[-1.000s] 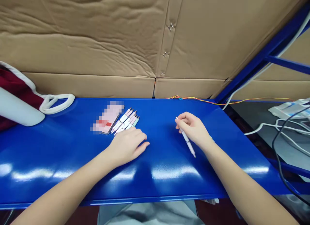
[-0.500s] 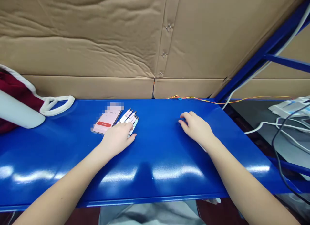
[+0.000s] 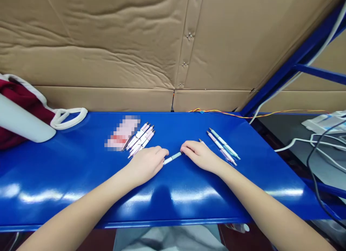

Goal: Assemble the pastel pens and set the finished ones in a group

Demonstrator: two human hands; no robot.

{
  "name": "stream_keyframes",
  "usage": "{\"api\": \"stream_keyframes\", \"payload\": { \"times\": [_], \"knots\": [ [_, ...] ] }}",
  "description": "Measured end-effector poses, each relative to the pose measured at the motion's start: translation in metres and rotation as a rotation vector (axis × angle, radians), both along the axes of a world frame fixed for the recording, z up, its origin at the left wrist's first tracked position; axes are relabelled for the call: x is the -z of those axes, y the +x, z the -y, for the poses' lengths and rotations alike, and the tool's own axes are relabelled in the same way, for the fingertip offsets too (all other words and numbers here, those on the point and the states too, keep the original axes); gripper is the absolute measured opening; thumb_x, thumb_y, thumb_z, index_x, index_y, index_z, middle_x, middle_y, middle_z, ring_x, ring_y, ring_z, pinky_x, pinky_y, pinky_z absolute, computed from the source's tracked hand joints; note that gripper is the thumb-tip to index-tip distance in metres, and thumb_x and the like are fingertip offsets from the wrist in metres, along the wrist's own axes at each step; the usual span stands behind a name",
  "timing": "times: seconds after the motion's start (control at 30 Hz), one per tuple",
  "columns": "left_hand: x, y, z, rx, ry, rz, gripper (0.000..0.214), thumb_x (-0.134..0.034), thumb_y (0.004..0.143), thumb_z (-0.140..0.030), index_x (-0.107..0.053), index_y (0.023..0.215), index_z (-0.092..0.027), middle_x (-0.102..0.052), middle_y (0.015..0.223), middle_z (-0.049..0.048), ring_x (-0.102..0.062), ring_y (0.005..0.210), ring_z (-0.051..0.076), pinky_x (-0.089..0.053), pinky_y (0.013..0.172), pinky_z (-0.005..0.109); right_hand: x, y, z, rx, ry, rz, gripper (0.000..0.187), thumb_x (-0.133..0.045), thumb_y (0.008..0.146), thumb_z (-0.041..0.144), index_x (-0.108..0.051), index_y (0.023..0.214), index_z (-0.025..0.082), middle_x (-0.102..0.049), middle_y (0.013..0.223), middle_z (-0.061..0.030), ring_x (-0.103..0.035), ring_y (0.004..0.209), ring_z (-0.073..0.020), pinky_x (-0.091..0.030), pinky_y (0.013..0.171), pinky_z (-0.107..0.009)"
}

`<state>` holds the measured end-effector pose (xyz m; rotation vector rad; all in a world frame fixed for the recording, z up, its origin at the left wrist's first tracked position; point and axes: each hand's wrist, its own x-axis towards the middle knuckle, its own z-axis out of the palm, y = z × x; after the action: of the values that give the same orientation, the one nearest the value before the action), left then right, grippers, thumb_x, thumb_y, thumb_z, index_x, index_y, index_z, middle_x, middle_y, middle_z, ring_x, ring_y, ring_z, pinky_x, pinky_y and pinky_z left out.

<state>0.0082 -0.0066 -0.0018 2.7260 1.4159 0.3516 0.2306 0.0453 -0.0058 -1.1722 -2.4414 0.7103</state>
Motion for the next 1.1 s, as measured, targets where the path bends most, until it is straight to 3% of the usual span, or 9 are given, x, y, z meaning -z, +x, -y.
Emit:
{"api": "stream_keyframes", "payload": {
  "times": [0.2, 0.33, 0.47, 0.57, 0.83, 1.1],
  "knots": [
    [0.009, 0.007, -0.001, 0.113, 0.047, -0.118, 0.024, -0.037, 0.094, -0.022, -0.060, 0.096, -0.018, -0.058, 0.085, 0.0050, -0.056, 0.080, 0.019, -0.045, 0.070, 0.031, -0.005, 0.003, 0.006, -0.092, 0.131, 0.235, 0.018, -0.046, 0.090, 0.024, -0.060, 0.101, 0.019, -0.062, 0.098, -0.0067, -0.059, 0.089, -0.0178, -0.043, 0.086, -0.034],
    [0.010, 0.005, -0.008, 0.076, 0.071, -0.135, 0.027, -0.034, 0.095, -0.020, -0.061, 0.097, -0.018, -0.058, 0.083, 0.0043, -0.055, 0.078, 0.019, -0.044, 0.068, 0.031, -0.008, 0.007, 0.006, -0.094, 0.173, 0.297, 0.015, -0.045, 0.090, 0.019, -0.060, 0.093, 0.021, -0.059, 0.094, -0.0039, -0.057, 0.089, -0.0176, -0.037, 0.094, -0.043],
    [0.013, 0.007, -0.013, 0.045, 0.101, -0.115, 0.027, -0.041, 0.094, -0.036, -0.060, 0.096, -0.017, -0.059, 0.086, 0.0057, -0.054, 0.080, 0.021, -0.044, 0.069, 0.032, -0.006, 0.001, 0.008, -0.115, 0.229, 0.283, 0.017, -0.041, 0.093, 0.020, -0.058, 0.091, 0.017, -0.056, 0.092, -0.0060, -0.055, 0.083, -0.0162, -0.044, 0.080, -0.032],
    [0.016, 0.010, -0.013, 0.061, 0.127, -0.122, 0.025, -0.041, 0.095, -0.033, -0.060, 0.098, -0.018, -0.058, 0.086, 0.0058, -0.053, 0.080, 0.020, -0.043, 0.068, 0.031, -0.006, -0.004, 0.013, -0.155, 0.216, 0.228, 0.016, -0.041, 0.093, 0.019, -0.056, 0.092, 0.016, -0.056, 0.091, -0.0061, -0.054, 0.078, -0.0152, -0.044, 0.072, -0.027],
    [0.022, 0.005, -0.013, 0.106, 0.175, 0.009, 0.025, -0.040, 0.096, -0.030, -0.060, 0.098, -0.016, -0.061, 0.089, 0.0073, -0.055, 0.085, 0.020, -0.045, 0.075, 0.032, -0.007, -0.003, 0.016, -0.184, 0.275, 0.334, 0.027, -0.035, 0.097, 0.026, -0.060, 0.098, 0.016, -0.058, 0.091, -0.0077, -0.057, 0.083, -0.0174, -0.043, 0.074, -0.028],
    [0.018, 0.003, -0.010, 0.170, 0.285, 0.010, 0.029, -0.039, 0.096, -0.028, -0.063, 0.089, -0.014, -0.064, 0.079, 0.0074, -0.057, 0.076, 0.018, -0.048, 0.068, 0.030, -0.007, -0.010, 0.019, -0.188, 0.320, 0.384, 0.022, -0.041, 0.094, 0.019, -0.062, 0.091, 0.015, -0.062, 0.088, -0.0077, -0.059, 0.082, -0.0186, -0.043, 0.072, -0.028]
  ]
}}
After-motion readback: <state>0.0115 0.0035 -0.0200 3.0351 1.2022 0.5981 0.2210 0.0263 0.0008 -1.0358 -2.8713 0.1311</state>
